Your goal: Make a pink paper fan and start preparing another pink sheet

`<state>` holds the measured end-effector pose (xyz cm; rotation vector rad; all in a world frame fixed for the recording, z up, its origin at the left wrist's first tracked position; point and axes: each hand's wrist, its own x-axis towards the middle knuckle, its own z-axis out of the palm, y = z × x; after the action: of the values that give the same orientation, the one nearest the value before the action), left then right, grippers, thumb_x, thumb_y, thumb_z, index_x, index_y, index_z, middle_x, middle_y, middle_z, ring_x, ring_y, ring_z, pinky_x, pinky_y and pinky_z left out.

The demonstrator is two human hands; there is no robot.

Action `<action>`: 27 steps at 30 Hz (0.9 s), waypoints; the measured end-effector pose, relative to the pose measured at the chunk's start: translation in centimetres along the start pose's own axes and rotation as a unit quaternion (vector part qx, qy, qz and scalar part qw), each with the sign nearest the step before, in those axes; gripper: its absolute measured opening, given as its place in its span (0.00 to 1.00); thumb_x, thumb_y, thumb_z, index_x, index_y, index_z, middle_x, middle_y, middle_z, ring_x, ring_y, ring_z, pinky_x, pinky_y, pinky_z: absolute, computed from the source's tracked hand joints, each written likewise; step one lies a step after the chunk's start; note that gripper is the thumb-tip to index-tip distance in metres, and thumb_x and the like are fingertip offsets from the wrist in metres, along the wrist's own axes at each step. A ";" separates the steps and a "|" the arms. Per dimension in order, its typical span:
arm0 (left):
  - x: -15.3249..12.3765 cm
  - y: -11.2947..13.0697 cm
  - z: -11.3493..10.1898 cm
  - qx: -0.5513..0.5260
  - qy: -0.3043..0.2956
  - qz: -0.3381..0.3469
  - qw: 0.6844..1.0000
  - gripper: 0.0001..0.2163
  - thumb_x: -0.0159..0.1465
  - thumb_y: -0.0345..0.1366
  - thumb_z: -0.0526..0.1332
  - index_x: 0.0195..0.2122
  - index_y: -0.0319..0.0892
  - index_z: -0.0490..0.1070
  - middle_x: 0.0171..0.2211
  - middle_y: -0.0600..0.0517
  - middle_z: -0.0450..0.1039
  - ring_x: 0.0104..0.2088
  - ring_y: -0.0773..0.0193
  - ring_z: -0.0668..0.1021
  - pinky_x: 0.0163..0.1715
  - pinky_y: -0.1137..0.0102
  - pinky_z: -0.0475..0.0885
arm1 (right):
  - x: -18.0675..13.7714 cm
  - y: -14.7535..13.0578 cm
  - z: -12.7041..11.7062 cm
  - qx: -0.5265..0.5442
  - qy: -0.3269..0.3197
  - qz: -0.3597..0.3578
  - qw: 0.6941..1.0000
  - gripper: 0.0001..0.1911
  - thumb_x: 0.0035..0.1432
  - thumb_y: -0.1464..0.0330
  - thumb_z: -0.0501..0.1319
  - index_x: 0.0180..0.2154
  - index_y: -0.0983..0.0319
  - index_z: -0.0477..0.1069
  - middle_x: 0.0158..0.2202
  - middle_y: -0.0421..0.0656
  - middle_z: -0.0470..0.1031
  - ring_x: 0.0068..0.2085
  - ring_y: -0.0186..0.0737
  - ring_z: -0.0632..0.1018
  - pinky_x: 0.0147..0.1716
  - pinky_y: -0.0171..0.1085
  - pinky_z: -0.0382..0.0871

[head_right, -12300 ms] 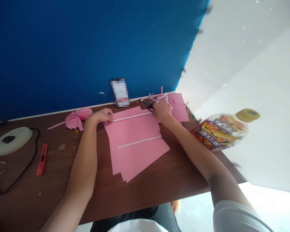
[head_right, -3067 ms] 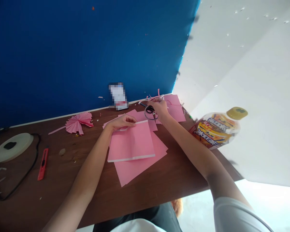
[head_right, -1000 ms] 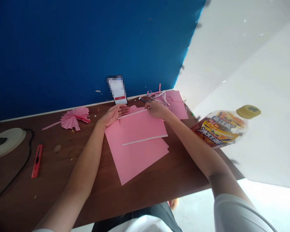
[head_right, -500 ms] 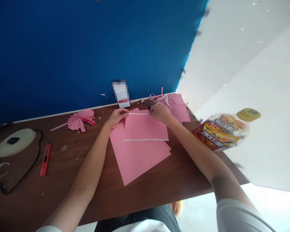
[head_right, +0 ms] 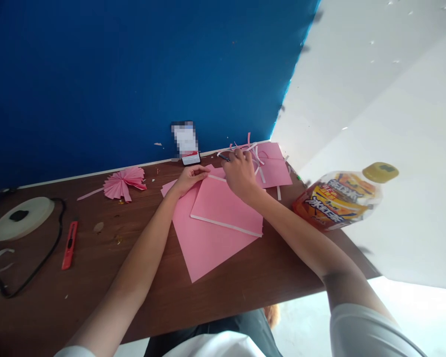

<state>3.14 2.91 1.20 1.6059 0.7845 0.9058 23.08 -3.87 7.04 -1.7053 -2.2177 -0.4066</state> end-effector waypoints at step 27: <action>-0.4 0.0 0.0 -0.057 0.013 0.014 0.998 0.15 0.54 0.41 0.67 0.40 0.40 0.73 0.41 0.47 0.74 0.42 0.62 0.75 0.47 0.64 0.67 | 0.7 -0.7 5.1 0.316 -0.049 -0.030 0.947 0.12 0.62 0.66 0.52 0.35 0.63 0.72 0.32 0.44 0.75 0.34 0.37 0.72 0.34 0.34 0.59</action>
<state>2.97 2.59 1.18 1.5120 0.7160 0.9763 21.83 -1.32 2.62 -1.3263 -2.1411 0.3591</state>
